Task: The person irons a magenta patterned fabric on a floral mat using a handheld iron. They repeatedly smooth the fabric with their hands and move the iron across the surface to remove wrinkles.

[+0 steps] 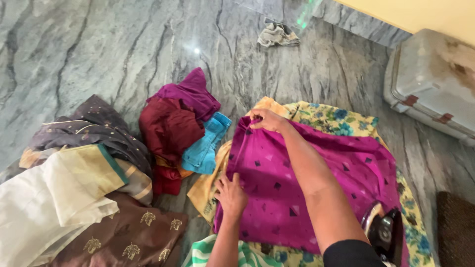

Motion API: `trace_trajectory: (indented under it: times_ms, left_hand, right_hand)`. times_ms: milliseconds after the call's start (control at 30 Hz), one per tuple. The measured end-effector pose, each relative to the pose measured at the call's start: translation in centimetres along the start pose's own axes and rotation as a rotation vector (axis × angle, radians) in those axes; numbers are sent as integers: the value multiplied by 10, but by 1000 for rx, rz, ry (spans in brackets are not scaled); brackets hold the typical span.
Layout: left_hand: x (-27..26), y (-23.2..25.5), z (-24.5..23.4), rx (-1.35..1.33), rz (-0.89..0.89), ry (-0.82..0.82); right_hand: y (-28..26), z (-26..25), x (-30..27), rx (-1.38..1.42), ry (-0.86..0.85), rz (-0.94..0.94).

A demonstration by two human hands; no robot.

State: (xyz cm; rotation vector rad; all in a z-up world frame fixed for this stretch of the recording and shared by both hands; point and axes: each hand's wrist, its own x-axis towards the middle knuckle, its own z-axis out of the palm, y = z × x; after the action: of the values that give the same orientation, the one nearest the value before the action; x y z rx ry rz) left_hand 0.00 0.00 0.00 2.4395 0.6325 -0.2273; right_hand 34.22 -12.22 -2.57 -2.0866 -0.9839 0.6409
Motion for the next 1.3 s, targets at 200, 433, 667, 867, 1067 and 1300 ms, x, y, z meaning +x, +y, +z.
trace_trajectory:
  times_ms: [200,433,667,867,1067,1300]
  left_hand:
    - [6,-8,0,-31,4,86]
    - [4,-8,-4,44,21,166]
    - [3,1,4,82,101,334]
    - [8,2,7,140,104,322]
    - [11,6,10,181,94,324]
    - [11,6,8,177,100,324]
  right_hand:
    - [-29,9,-48,-299,387,205]
    - [41,-21,-159,-392,637,454]
    - [102,-95,-299,-429,965,1030]
    - [122,-125,-295,-619,723,689]
    - [148,-130,-242,-296,88,926]
    - [150,-145,-226,-258,230,739]
